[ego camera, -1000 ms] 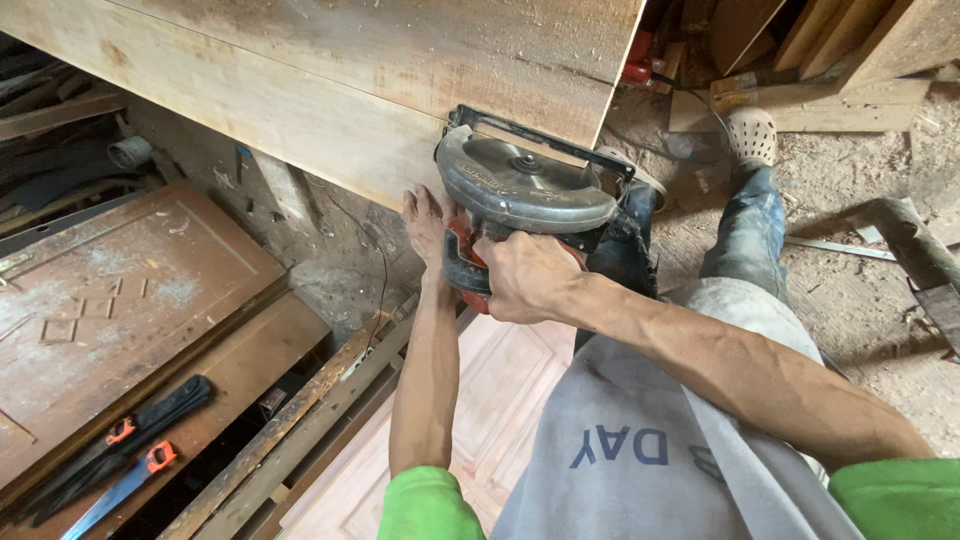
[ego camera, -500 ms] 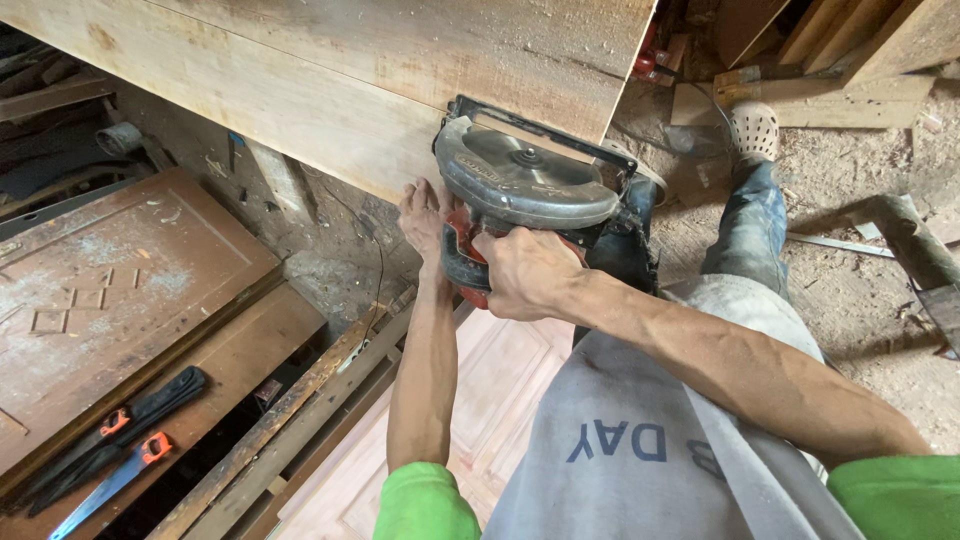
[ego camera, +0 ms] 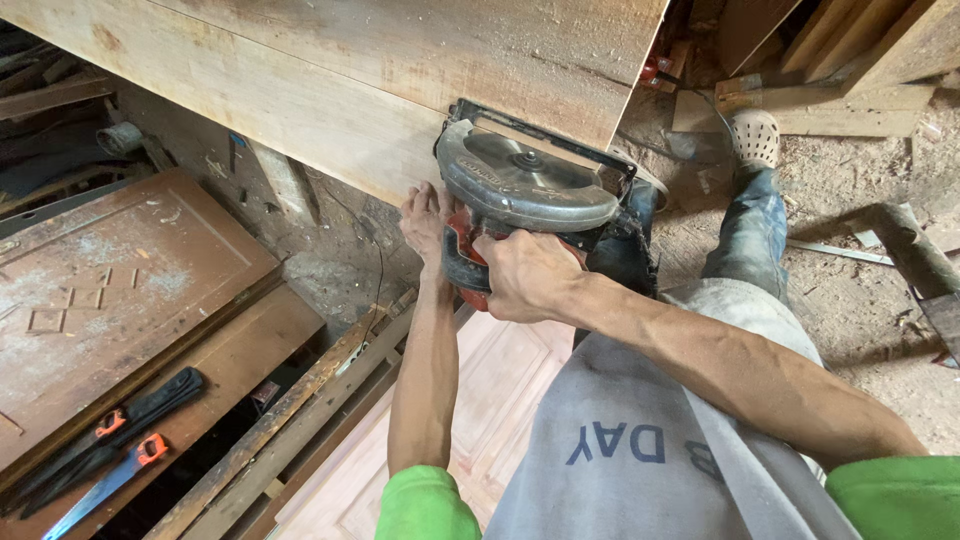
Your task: The person uses a circular saw to cut a long plank of wood along a marked line. The cut is performed in multiple passes, with the person repositioning the saw and guiding it steadily along the plank.
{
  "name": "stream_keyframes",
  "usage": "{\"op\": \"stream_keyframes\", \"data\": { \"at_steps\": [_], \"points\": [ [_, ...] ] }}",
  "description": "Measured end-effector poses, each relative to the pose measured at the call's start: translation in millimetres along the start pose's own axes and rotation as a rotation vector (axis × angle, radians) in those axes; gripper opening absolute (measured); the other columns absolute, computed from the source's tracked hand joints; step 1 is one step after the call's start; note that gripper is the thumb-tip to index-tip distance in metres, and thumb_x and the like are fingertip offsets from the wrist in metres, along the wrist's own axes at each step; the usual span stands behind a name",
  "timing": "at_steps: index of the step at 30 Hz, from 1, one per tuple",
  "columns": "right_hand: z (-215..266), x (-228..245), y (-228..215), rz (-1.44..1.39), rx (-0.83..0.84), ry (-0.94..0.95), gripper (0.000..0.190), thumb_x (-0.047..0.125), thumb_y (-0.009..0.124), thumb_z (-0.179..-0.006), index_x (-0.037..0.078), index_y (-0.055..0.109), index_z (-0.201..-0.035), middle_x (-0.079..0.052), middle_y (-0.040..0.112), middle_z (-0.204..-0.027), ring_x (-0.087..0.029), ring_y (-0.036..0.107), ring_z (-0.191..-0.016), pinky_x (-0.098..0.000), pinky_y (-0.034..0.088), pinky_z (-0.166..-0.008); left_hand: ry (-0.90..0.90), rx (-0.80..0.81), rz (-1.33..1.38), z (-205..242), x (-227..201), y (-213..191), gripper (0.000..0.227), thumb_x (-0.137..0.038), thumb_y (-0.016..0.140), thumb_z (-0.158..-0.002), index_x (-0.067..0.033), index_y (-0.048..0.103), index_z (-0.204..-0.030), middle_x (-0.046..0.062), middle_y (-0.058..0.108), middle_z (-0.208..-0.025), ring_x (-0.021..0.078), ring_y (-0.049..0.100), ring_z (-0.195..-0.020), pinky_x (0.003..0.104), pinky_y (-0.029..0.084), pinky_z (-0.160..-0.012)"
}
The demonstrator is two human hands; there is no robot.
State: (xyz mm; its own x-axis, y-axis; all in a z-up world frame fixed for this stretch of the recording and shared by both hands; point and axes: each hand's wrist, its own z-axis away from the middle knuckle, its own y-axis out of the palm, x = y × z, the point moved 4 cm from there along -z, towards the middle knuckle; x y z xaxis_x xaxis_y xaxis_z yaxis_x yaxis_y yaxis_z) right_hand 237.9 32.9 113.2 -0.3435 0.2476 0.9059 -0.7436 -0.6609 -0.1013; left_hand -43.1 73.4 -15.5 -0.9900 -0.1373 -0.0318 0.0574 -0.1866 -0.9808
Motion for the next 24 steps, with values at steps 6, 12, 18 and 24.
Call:
{"op": "stream_keyframes", "data": {
  "at_steps": [6, 12, 18, 24],
  "points": [
    [-1, 2, -2, -0.048, -0.052, -0.011, 0.053, 0.035, 0.074, -0.081, -0.005, 0.063, -0.113, -0.029, 0.07, -0.074, -0.043, 0.074, -0.071, -0.0508, 0.06, -0.069, -0.038, 0.048, 0.026, -1, -8, -7, 0.046, -0.044, 0.066, -0.095, -0.0072, 0.07, -0.124, 0.013, 0.069, -0.111, 0.0345, 0.065, -0.104, 0.047, 0.055, -0.085],
    [-7, 1, 3, -0.026, -0.054, -0.007, 0.046, 0.028, 0.074, -0.078, -0.004, 0.065, -0.11, -0.029, 0.071, -0.078, -0.044, 0.074, -0.076, -0.0515, 0.06, -0.071, -0.004, -0.029, 0.023, -2, -10, -10, 0.041, -0.041, 0.067, -0.094, -0.0078, 0.074, -0.117, 0.011, 0.071, -0.11, 0.034, 0.064, -0.106, 0.049, 0.051, -0.09],
    [-12, 0, 5, -0.026, -0.05, -0.005, 0.044, 0.024, 0.073, -0.076, -0.004, 0.065, -0.109, -0.029, 0.071, -0.08, -0.044, 0.074, -0.078, -0.0518, 0.06, -0.073, -0.088, -0.047, 0.124, -4, -3, -10, 0.038, -0.041, 0.07, -0.091, -0.0095, 0.075, -0.112, 0.015, 0.072, -0.105, 0.0346, 0.069, -0.099, 0.047, 0.056, -0.083],
    [-19, 3, 4, -0.041, -0.04, 0.0, 0.048, 0.022, 0.073, -0.073, -0.003, 0.065, -0.113, -0.03, 0.071, -0.081, -0.045, 0.073, -0.078, -0.0527, 0.059, -0.072, -0.114, -0.074, 0.122, -9, 3, -10, 0.033, -0.041, 0.074, -0.089, -0.013, 0.078, -0.106, 0.017, 0.072, -0.103, 0.0355, 0.072, -0.09, 0.046, 0.057, -0.077]
  ]
}}
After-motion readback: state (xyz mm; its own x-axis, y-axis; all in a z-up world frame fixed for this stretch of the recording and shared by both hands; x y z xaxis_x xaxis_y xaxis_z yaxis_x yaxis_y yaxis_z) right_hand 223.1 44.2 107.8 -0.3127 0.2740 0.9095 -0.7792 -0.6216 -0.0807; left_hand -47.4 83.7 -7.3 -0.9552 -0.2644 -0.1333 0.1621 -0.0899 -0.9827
